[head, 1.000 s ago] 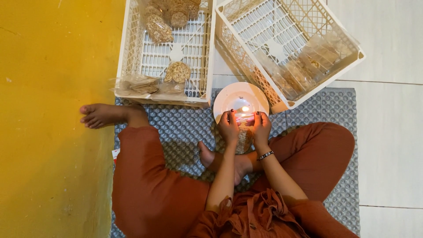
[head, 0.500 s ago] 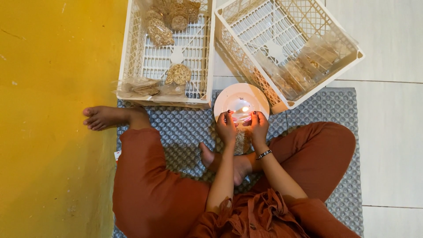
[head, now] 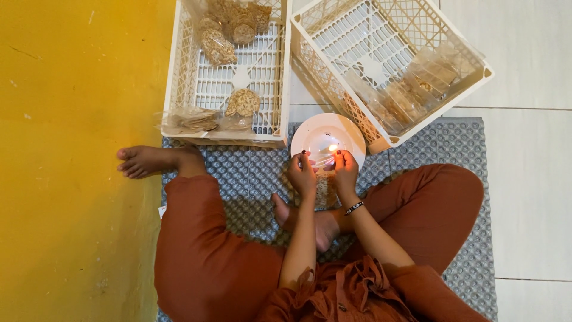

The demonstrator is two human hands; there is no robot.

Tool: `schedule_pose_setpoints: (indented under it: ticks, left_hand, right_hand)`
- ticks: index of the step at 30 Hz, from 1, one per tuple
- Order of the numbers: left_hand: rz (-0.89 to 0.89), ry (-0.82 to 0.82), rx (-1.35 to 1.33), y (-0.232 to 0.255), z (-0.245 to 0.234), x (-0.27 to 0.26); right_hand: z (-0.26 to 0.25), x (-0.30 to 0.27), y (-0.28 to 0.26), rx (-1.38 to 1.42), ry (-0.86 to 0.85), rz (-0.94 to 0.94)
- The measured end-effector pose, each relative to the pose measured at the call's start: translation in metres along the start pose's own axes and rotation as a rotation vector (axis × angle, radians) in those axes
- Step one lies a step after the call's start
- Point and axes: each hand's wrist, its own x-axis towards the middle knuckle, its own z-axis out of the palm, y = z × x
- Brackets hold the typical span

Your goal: The person seals plastic bags containing food items by running the edges over a candle flame and pressing them together by hand.

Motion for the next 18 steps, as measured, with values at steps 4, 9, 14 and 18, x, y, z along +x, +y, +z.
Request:
schedule_pose_setpoints:
  ticks: [4,9,14,18]
  left_hand:
    - [-0.031,0.027,0.011,-0.011,0.000,0.007]
    - [-0.025,0.102,-0.002,-0.040,-0.002,0.021]
    - [0.016,0.081,0.030,-0.029,0.000,0.013]
    - [0.074,0.010,0.074,-0.015,0.007,0.000]
  right_hand:
    - [0.005,-0.006,-0.005,-0.070,-0.015,-0.020]
    - [0.016,-0.010,0.004,0.051,-0.062,0.011]
    - [0.008,-0.013,0.000,0.046,-0.043,0.019]
    - [-0.008,-0.015,-0.004,0.088,0.021,0.051]
